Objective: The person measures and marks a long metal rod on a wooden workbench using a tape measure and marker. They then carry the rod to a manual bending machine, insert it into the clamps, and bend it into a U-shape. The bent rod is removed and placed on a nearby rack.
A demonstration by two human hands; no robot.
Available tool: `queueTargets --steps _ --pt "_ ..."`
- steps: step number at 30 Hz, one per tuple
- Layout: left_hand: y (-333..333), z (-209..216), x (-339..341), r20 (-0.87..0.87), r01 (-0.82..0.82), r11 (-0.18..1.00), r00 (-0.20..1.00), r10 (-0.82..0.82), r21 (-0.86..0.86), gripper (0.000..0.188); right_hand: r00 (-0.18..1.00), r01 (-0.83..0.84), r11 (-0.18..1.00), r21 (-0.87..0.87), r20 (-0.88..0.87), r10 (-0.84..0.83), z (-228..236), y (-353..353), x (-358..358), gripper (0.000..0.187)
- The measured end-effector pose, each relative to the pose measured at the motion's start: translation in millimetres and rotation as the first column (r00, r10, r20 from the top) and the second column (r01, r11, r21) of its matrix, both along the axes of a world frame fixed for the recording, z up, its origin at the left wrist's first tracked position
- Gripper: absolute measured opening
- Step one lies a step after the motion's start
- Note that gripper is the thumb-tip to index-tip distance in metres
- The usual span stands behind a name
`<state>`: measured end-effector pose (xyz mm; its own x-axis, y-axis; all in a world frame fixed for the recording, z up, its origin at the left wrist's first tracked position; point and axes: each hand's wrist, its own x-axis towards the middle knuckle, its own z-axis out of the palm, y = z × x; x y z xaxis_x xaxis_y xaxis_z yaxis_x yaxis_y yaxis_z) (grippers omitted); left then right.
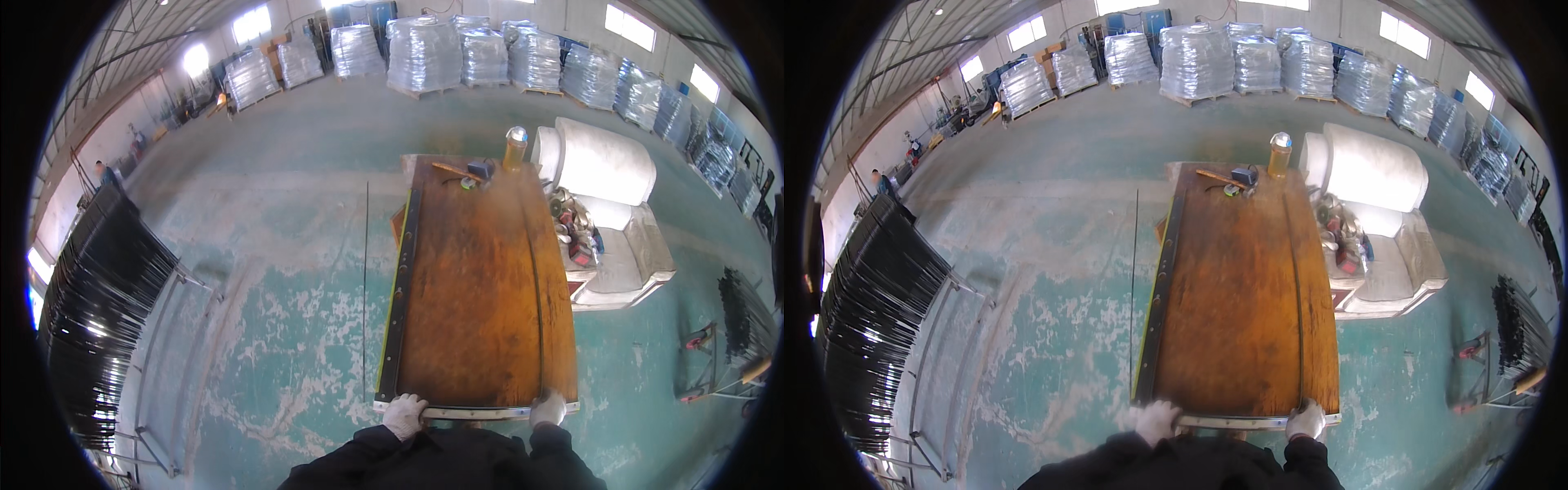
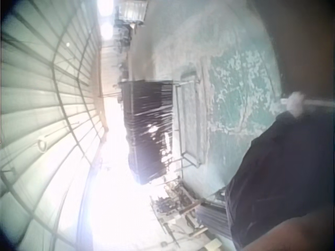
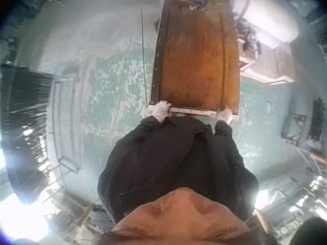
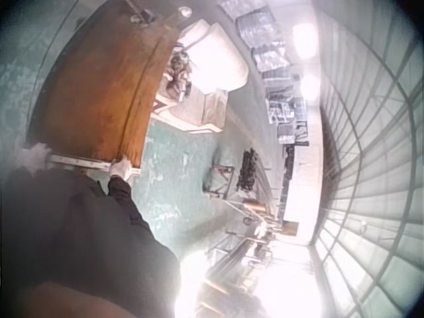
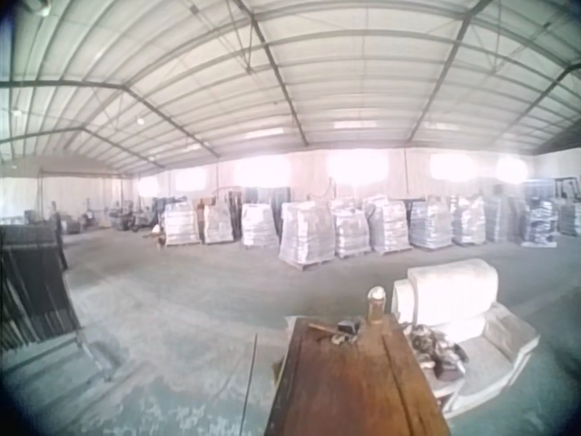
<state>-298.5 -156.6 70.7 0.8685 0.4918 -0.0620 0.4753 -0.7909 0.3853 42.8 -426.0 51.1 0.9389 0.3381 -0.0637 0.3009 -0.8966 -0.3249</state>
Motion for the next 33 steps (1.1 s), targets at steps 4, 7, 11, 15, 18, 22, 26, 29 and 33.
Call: queueTargets --steps 4,7,11,15,18,22,26,29,33 --pt "3.2 5.9 -3.3 0.034 0.006 1.0 0.999 -0.005 -0.025 0.033 0.995 0.056 0.998 -0.032 -0.085 -0.058 1.8 3.5 6.0 0.041" --pt "5.6 5.3 -2.2 0.002 0.024 0.999 1.0 -0.024 -0.023 0.033 0.993 0.084 0.996 0.01 -0.08 -0.083 -10.1 -1.1 10.0 0.04" --pt "6.4 7.9 0.3 0.009 0.015 1.0 1.0 -0.015 -0.01 0.028 0.991 0.089 0.996 0.015 -0.098 -0.087 -6.7 0.8 11.4 0.039" --pt "4.1 8.3 -1.1 0.049 0.007 1.0 0.999 -0.007 -0.011 0.026 0.993 0.097 0.994 0.046 -0.067 -0.093 -9.0 0.7 10.3 0.039" --pt "4.5 -1.3 -2.7 0.077 0.008 1.0 0.997 -0.006 -0.027 0.03 0.988 0.107 0.992 0.067 -0.12 -0.099 -7.3 2.2 13.7 0.038" --pt "2.8 -3.1 -5.8 0.074 -0.007 0.999 0.997 0.011 -0.045 0.03 0.99 0.087 0.988 0.129 -0.121 -0.072 -8.2 3.3 10.5 0.039" --pt "2.6 -1.6 -4.0 0.075 -0.012 0.999 0.997 0.015 -0.043 0.026 0.987 0.095 0.981 0.168 -0.141 -0.071 -14.2 0.9 10.5 0.039" --pt "2.4 3.4 0.5 0.065 -0.024 0.999 0.998 0.026 -0.039 0.023 0.989 0.078 0.986 0.148 -0.14 -0.057 -23.4 -2.8 17.2 0.04" --pt "0.9 -0.3 3.8 0.061 -0.045 0.999 0.997 0.047 -0.027 0.02 0.985 0.091 0.988 0.126 -0.158 -0.07 -13.9 2.0 14.8 0.042"
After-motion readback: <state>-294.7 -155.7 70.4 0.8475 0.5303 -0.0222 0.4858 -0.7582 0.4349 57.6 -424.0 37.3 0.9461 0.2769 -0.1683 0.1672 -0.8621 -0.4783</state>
